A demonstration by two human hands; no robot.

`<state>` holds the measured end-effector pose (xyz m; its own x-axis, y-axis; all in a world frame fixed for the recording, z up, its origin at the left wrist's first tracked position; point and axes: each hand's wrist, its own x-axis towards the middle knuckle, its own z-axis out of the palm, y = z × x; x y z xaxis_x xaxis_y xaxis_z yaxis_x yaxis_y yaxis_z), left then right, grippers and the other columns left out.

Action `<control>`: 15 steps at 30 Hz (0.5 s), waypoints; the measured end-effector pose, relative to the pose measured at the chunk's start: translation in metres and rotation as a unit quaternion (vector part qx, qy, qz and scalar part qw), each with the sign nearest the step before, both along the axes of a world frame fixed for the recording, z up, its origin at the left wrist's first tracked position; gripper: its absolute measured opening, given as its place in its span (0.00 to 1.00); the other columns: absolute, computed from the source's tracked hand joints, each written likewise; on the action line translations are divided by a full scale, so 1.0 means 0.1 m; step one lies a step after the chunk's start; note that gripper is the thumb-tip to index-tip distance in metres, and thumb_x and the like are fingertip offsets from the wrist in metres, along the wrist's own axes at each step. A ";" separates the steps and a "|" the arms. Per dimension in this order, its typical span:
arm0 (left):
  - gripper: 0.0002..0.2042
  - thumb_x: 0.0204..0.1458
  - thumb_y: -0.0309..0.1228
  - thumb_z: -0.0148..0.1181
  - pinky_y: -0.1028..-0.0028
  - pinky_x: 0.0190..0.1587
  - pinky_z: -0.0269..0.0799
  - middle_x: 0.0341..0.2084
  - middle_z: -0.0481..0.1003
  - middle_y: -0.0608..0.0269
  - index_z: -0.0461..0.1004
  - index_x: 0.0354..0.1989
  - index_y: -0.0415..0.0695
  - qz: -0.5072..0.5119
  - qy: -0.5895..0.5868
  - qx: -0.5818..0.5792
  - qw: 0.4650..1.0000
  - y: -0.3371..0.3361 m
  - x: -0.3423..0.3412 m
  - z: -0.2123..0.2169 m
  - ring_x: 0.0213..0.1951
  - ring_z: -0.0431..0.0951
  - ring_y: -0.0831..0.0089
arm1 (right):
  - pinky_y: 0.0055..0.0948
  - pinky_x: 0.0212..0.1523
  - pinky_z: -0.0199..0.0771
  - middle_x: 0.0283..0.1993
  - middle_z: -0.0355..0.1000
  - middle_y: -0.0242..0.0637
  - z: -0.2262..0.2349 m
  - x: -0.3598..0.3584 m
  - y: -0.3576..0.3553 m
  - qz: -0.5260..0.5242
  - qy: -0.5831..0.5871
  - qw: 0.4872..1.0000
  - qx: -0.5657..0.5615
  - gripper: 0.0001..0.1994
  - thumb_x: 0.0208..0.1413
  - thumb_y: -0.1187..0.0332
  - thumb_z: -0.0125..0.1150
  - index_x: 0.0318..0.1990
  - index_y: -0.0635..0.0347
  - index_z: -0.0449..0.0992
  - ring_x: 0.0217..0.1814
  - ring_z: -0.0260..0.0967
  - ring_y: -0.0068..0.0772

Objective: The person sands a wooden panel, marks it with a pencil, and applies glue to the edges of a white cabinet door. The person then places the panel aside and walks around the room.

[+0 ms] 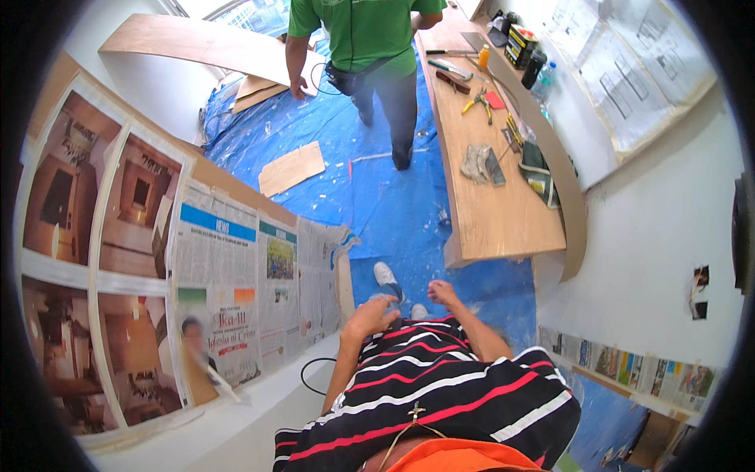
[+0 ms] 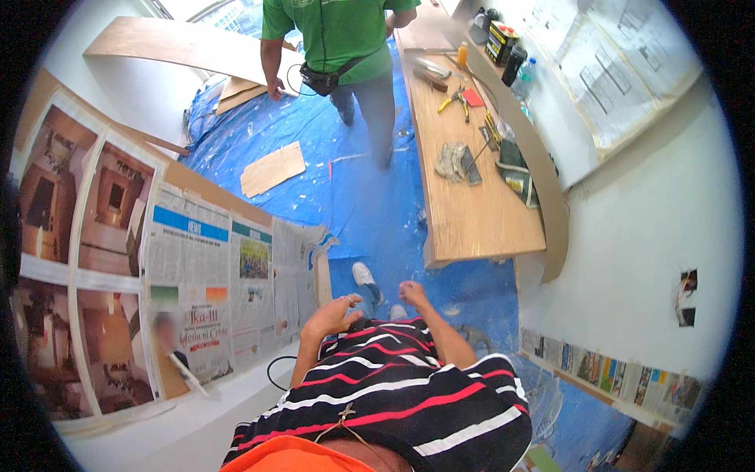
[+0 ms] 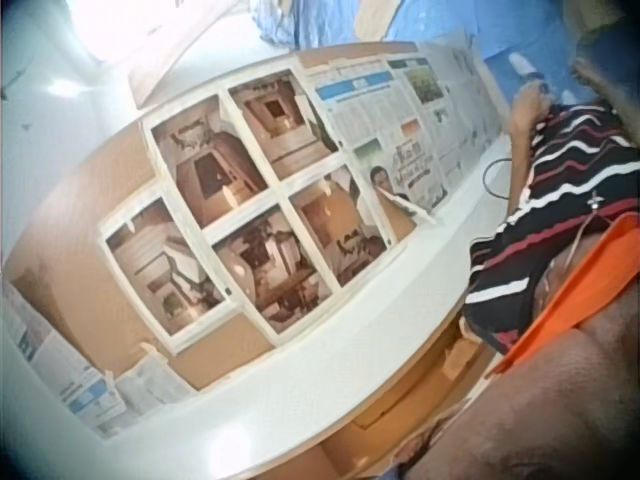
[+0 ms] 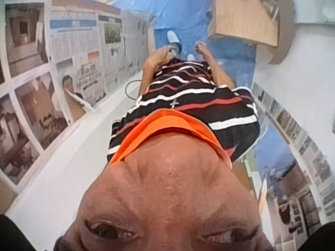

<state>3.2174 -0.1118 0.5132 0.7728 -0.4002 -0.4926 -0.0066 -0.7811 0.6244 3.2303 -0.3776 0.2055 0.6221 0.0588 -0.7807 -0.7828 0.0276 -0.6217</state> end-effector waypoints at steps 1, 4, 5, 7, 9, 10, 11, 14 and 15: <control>0.23 0.59 0.43 0.58 0.57 0.57 0.71 0.51 0.78 0.45 0.72 0.59 0.45 -0.005 0.001 -0.016 1.000 0.01 0.16 -0.04 0.55 0.77 0.49 | 0.28 0.28 0.76 0.40 0.77 0.37 -0.01 0.08 0.05 0.016 -0.011 0.999 0.029 0.18 0.62 0.57 0.61 0.55 0.54 0.74 0.34 0.77 0.28; 0.24 0.60 0.42 0.59 0.59 0.56 0.71 0.49 0.78 0.44 0.70 0.59 0.40 -0.036 -0.018 -0.032 0.999 0.05 0.73 -0.17 0.53 0.77 0.49 | 0.30 0.30 0.77 0.42 0.77 0.37 -0.08 0.46 0.04 0.041 0.029 0.998 0.031 0.19 0.63 0.57 0.60 0.57 0.54 0.73 0.36 0.77 0.28; 0.24 0.59 0.42 0.59 0.59 0.56 0.71 0.49 0.78 0.44 0.70 0.59 0.41 -0.047 -0.022 -0.031 0.998 0.08 0.95 -0.19 0.53 0.77 0.49 | 0.30 0.31 0.77 0.42 0.77 0.37 -0.12 0.63 0.02 0.043 0.053 0.998 0.017 0.19 0.63 0.57 0.60 0.57 0.55 0.73 0.36 0.77 0.28; 0.24 0.59 0.42 0.59 0.58 0.56 0.72 0.49 0.78 0.44 0.71 0.60 0.42 -0.071 -0.031 -0.033 0.996 0.14 1.43 -0.23 0.53 0.77 0.49 | 0.32 0.32 0.78 0.43 0.77 0.38 -0.20 1.03 -0.11 0.025 0.023 0.999 -0.001 0.18 0.63 0.59 0.60 0.57 0.55 0.72 0.37 0.77 0.29; 0.23 0.59 0.43 0.59 0.58 0.56 0.72 0.49 0.78 0.45 0.71 0.60 0.43 -0.097 -0.029 -0.003 0.995 0.25 1.90 -0.19 0.53 0.78 0.49 | 0.32 0.31 0.78 0.40 0.76 0.37 -0.23 1.23 -0.17 -0.031 0.015 0.999 -0.019 0.16 0.63 0.60 0.59 0.54 0.55 0.73 0.35 0.76 0.30; 0.23 0.60 0.43 0.58 0.58 0.56 0.72 0.49 0.78 0.46 0.71 0.60 0.44 -0.108 -0.040 0.010 0.993 0.29 2.23 -0.15 0.53 0.78 0.49 | 0.32 0.29 0.77 0.38 0.75 0.36 -0.22 1.42 -0.21 -0.073 0.004 0.997 -0.024 0.14 0.62 0.61 0.58 0.52 0.56 0.75 0.33 0.75 0.30; 0.23 0.60 0.44 0.58 0.57 0.55 0.73 0.49 0.79 0.47 0.72 0.60 0.46 -0.132 -0.063 0.046 0.988 0.34 2.51 -0.09 0.53 0.78 0.50 | 0.31 0.28 0.76 0.35 0.75 0.34 -0.20 1.68 -0.24 -0.124 0.025 0.990 -0.056 0.12 0.62 0.61 0.58 0.49 0.56 0.76 0.31 0.74 0.30; 0.23 0.60 0.45 0.58 0.55 0.54 0.73 0.49 0.78 0.48 0.72 0.59 0.46 -0.107 -0.119 0.010 0.987 0.59 3.27 0.07 0.53 0.77 0.50 | 0.31 0.27 0.75 0.33 0.73 0.35 -0.15 2.17 -0.26 -0.146 0.034 0.986 -0.069 0.11 0.62 0.62 0.57 0.47 0.58 0.75 0.29 0.73 0.30; 0.22 0.60 0.44 0.58 0.55 0.54 0.73 0.49 0.78 0.49 0.72 0.59 0.46 -0.097 -0.138 0.037 0.985 0.67 3.48 0.14 0.53 0.77 0.50 | 0.32 0.29 0.77 0.32 0.74 0.36 -0.16 2.33 -0.24 -0.137 0.008 0.989 -0.061 0.13 0.61 0.62 0.57 0.47 0.59 0.76 0.29 0.73 0.31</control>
